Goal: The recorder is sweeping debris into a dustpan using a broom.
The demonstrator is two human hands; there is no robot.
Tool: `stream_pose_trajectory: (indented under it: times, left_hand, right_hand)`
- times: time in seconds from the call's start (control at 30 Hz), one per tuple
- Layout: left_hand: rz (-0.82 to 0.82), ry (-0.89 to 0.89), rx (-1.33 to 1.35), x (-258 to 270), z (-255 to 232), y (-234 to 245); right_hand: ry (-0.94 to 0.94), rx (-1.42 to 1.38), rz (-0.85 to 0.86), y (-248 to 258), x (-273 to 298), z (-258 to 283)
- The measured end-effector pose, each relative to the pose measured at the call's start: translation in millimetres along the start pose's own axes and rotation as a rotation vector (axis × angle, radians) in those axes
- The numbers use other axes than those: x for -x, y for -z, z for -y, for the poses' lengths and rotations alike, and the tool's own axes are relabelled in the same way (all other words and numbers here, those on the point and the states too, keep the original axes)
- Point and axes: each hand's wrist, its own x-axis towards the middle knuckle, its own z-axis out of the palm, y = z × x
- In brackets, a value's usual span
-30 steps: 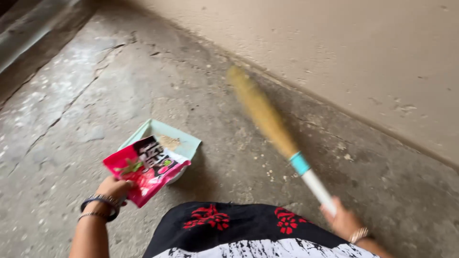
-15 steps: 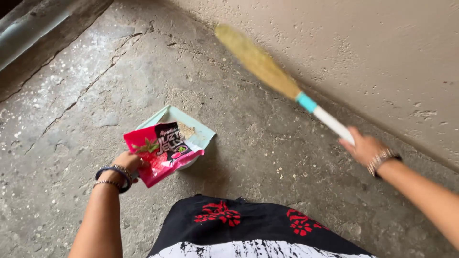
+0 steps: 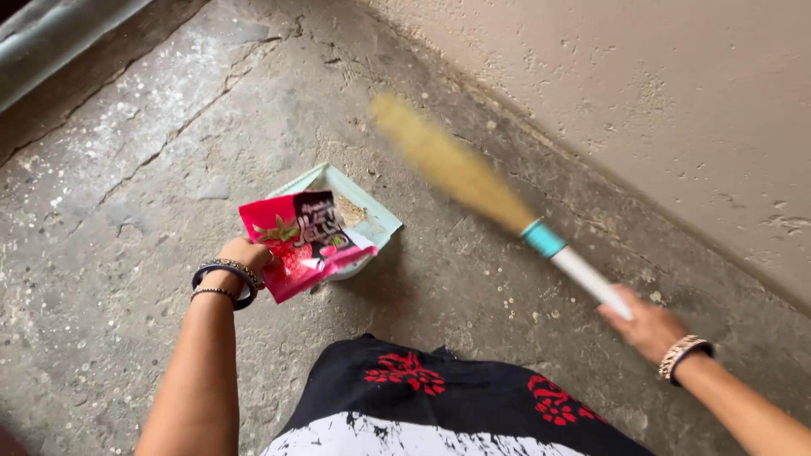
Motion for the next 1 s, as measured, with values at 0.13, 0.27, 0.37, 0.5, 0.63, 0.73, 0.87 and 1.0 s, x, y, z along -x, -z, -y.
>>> stream_pose_trajectory:
  times: [0.13, 0.27, 0.37, 0.5, 0.63, 0.73, 0.87, 1.0]
  left_hand:
    - [-0.049, -0.013, 0.047, 16, -7, 3]
    - [-0.035, 0.026, 0.125, 22, -9, 5]
    - [-0.034, 0.024, 0.169, 19, -6, 3]
    - [-0.056, 0.025, 0.195, 24, -4, 5]
    - [-0.052, -0.002, 0.198, 22, 7, 5]
    - [-0.089, 0.03, 0.169, 40, 1, 9]
    - [-0.116, 0.058, 0.155, 33, 10, 7]
    - [-0.14, -0.014, 0.105, 7, 30, 0]
  right_hand:
    - [-0.268, -0.011, -0.118, -25, -19, -28]
    - [-0.172, -0.113, 0.069, -68, -10, 13]
    - [-0.022, -0.091, -0.04, -86, 17, 41]
    - [0.092, 0.028, 0.186, -40, 48, 65]
    - [-0.074, 0.137, -0.025, -41, 33, 18]
    - [-0.008, 0.113, -0.195, -67, 9, -20]
    - [-0.155, 0.16, 0.0, -84, 5, -5]
    - [0.03, 0.178, 0.035, -98, 23, 15]
